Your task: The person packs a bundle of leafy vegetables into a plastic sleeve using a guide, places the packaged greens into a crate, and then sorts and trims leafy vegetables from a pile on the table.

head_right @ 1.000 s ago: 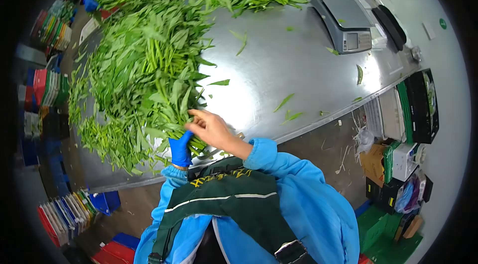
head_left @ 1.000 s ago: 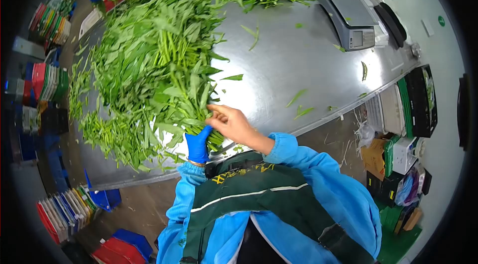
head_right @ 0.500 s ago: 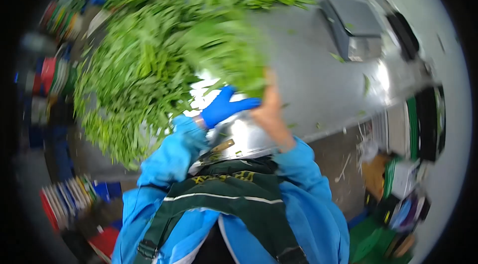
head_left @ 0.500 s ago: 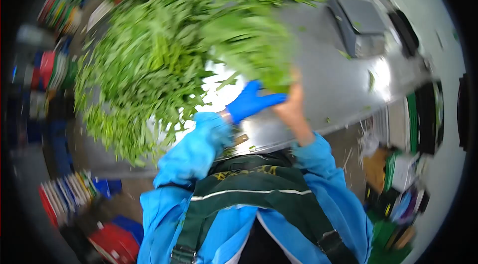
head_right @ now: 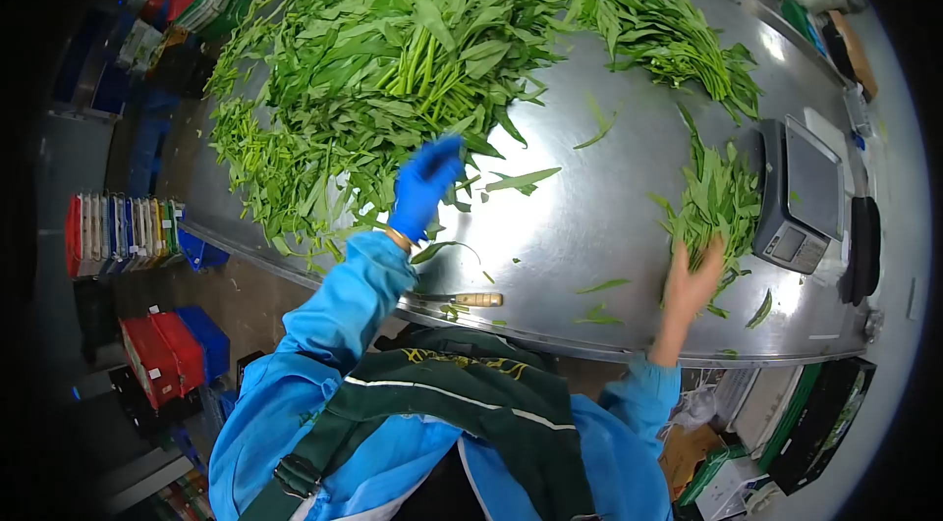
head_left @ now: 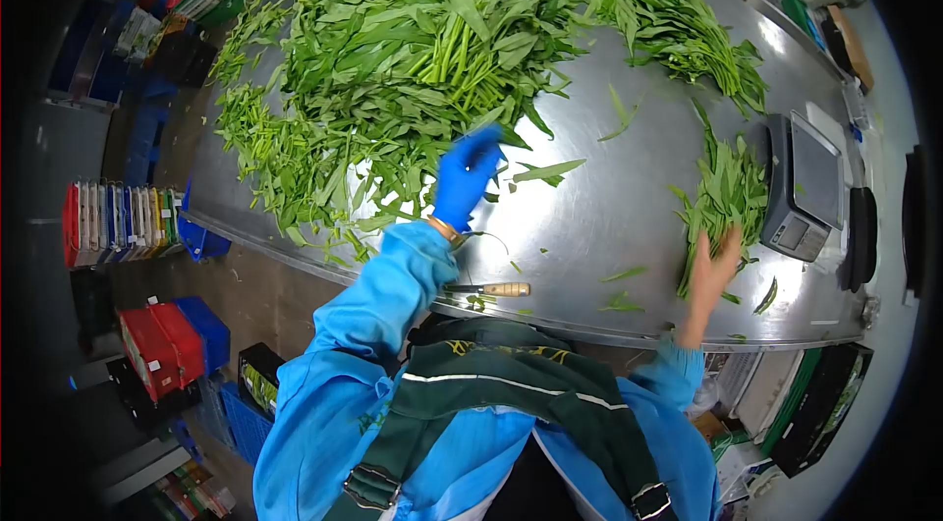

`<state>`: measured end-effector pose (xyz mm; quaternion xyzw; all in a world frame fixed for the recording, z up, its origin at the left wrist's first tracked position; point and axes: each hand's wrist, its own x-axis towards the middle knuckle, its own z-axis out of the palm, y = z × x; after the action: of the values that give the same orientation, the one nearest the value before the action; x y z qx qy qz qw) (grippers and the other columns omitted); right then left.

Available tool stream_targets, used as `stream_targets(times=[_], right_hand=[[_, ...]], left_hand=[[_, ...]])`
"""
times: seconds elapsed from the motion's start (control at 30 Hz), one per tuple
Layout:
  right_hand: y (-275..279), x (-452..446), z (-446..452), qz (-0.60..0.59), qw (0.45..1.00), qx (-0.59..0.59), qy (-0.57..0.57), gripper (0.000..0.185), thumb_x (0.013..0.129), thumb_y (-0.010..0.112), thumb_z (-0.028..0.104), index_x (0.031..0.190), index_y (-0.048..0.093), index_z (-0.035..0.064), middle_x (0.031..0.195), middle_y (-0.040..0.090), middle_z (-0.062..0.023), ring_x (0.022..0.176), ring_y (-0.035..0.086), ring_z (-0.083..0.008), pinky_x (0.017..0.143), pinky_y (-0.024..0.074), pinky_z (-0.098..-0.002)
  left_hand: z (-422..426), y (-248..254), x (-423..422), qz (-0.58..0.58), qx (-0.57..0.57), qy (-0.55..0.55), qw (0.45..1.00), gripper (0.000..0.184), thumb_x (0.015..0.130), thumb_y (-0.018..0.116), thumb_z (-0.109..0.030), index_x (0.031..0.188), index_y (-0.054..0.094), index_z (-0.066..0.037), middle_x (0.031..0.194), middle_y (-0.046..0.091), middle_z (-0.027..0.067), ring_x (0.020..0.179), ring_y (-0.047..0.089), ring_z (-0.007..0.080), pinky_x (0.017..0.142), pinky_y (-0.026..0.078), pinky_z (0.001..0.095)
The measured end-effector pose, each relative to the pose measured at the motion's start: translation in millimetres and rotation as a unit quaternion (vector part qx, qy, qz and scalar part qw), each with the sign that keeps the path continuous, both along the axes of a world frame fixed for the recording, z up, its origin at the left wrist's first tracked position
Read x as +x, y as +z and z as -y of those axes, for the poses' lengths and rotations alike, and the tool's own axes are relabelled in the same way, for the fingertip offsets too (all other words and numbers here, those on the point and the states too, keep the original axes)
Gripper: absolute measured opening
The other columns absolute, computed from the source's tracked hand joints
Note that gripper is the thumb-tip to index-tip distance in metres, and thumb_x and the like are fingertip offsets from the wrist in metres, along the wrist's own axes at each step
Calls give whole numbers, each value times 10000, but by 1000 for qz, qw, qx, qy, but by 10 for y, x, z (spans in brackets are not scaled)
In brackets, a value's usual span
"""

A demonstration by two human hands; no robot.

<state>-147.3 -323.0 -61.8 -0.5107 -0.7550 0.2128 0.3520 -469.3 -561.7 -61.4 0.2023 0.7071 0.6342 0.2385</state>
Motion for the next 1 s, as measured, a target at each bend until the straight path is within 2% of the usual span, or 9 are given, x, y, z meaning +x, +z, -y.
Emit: stream_targets(times=[0.07,0.23,0.33,0.43,0.63,0.7,0.9,0.97,1.0], right_hand=[[123,-785,101,-22,958,-258,125,474,831,641,212,1206,531,-56,1031,646,-163,931,617,-221,825,470,-319],[-181,-3064,597,-172,832,-419,319,696,803,687,405,1217,494,-121,1003,648,-197,864,633,-211,733,499,-295],[-117,-3925,769,-127,866,-408,261,969,674,753,512,1296,378,-130,1138,576,-259,1034,581,-317,876,460,-350],[-200,-4264,850,-33,928,-317,192,1103,553,802,537,1305,324,-112,1218,518,-294,1125,537,-363,947,427,-379],[-266,-3995,503,-141,883,-393,215,544,647,752,219,1070,552,-60,981,646,-185,858,634,-298,777,495,-356],[-81,-3755,426,-303,778,-485,261,410,711,700,124,1059,549,-29,916,633,-115,786,624,-213,696,507,-323],[73,-3159,282,-437,671,-527,285,329,777,615,38,1086,507,-4,890,596,-72,734,600,-162,657,514,-304],[121,-2978,435,-432,655,-528,325,362,773,620,48,1107,494,-13,920,605,-81,764,604,-164,697,516,-306],[172,-2907,611,-441,700,-476,298,381,764,631,53,1112,495,-19,938,613,-87,787,609,-171,720,514,-308]], left_hand=[[10,176,-469,-220,-4,101,970,423,789,688,-113,1184,569,-24,1079,620,86,970,597,220,871,462,326],[-23,123,-1293,-463,-128,176,859,510,742,729,-182,1207,556,-66,1148,588,125,930,619,244,811,488,323],[-120,190,-1305,-354,-276,65,891,488,732,724,-247,1162,573,-72,1016,594,148,857,621,292,738,504,371],[-247,30,-1248,-348,-270,33,897,509,729,719,-272,1169,568,-66,988,610,160,862,620,312,745,503,376],[-431,53,-1063,-145,-170,-130,966,480,782,704,-150,1215,562,-2,1001,668,106,842,629,132,786,496,265],[-426,17,-938,-34,43,-94,994,375,822,656,-71,1184,587,-2,1033,664,70,858,613,105,794,496,247],[-368,201,-629,0,73,-2,997,327,855,652,-83,1163,589,9,1095,638,49,927,586,104,853,474,248],[-368,240,-592,105,50,-83,990,364,860,657,-125,1186,566,8,1135,618,52,978,566,118,886,456,264],[-346,265,-591,125,83,-177,973,429,850,678,-191,1212,547,-1,1165,602,60,1026,550,126,906,441,277]])
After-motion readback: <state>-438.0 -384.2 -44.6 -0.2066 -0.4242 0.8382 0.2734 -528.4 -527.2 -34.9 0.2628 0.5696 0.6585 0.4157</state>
